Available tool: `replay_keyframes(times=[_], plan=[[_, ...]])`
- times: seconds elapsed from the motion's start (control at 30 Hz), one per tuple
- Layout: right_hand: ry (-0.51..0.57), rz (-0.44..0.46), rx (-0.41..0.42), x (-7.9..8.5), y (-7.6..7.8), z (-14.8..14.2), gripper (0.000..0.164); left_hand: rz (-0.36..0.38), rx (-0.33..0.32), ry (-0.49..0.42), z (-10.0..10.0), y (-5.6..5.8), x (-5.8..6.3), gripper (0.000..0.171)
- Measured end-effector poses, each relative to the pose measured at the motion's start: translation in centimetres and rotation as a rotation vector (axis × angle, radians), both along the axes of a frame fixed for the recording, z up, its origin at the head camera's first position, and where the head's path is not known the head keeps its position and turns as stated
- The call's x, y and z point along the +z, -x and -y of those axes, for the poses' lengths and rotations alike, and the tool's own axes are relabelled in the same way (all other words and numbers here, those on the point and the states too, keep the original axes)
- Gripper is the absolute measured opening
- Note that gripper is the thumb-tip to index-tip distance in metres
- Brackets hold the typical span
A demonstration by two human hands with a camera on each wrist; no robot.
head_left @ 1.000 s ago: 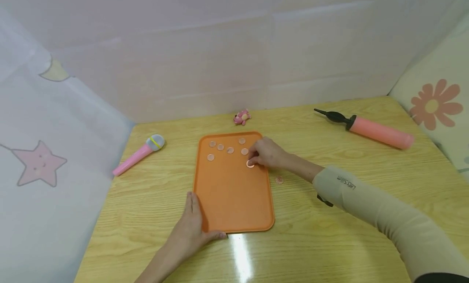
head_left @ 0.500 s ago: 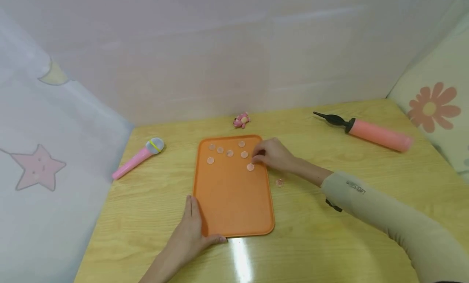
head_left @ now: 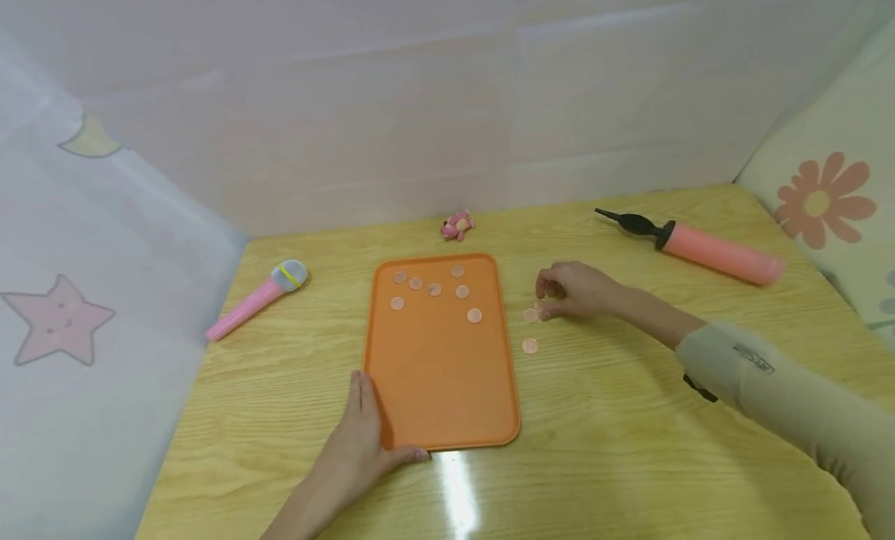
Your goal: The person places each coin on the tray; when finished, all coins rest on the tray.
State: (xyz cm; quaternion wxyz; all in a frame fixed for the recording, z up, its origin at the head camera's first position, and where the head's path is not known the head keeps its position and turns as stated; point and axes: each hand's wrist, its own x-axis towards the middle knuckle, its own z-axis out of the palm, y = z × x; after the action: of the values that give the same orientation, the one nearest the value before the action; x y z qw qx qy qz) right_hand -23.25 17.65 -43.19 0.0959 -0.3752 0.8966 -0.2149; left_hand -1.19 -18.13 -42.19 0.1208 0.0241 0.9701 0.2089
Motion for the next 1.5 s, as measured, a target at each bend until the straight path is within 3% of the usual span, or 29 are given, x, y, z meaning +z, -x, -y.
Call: replay_keyframes(times=[0.17, 0.4, 0.73, 1.23, 1.33, 1.5], plan=[[0.035, 0.021, -0.001, -0.2, -0.5, 0.3, 0.021, 0.003, -0.004, 0.001, 0.1, 0.0, 0.0, 0.143], [0.044, -0.025, 0.002, 0.0, -1.0, 1.1, 0.02, 0.005, -0.01, 0.024, 0.0, 0.1, 0.1, 0.142], [0.087, 0.013, 0.033, -0.3, 0.2, -0.2, 0.02, -0.002, -0.016, 0.026, -0.1, 0.2, 0.2, 0.143], [-0.083, 0.195, 0.013, 0.5, 0.8, 0.6, 0.02, 0.001, -0.015, 0.023, -0.1, -0.1, 0.3, 0.142], [-0.026, 0.207, -0.004, 0.6, 0.9, 0.8, 0.016, -0.008, -0.016, 0.025, -0.1, 0.0, 0.3, 0.143], [0.163, 0.214, -0.068, 0.6, 1.1, 1.6, 0.012, -0.008, -0.018, 0.01, 0.0, -0.1, 0.3, 0.143]])
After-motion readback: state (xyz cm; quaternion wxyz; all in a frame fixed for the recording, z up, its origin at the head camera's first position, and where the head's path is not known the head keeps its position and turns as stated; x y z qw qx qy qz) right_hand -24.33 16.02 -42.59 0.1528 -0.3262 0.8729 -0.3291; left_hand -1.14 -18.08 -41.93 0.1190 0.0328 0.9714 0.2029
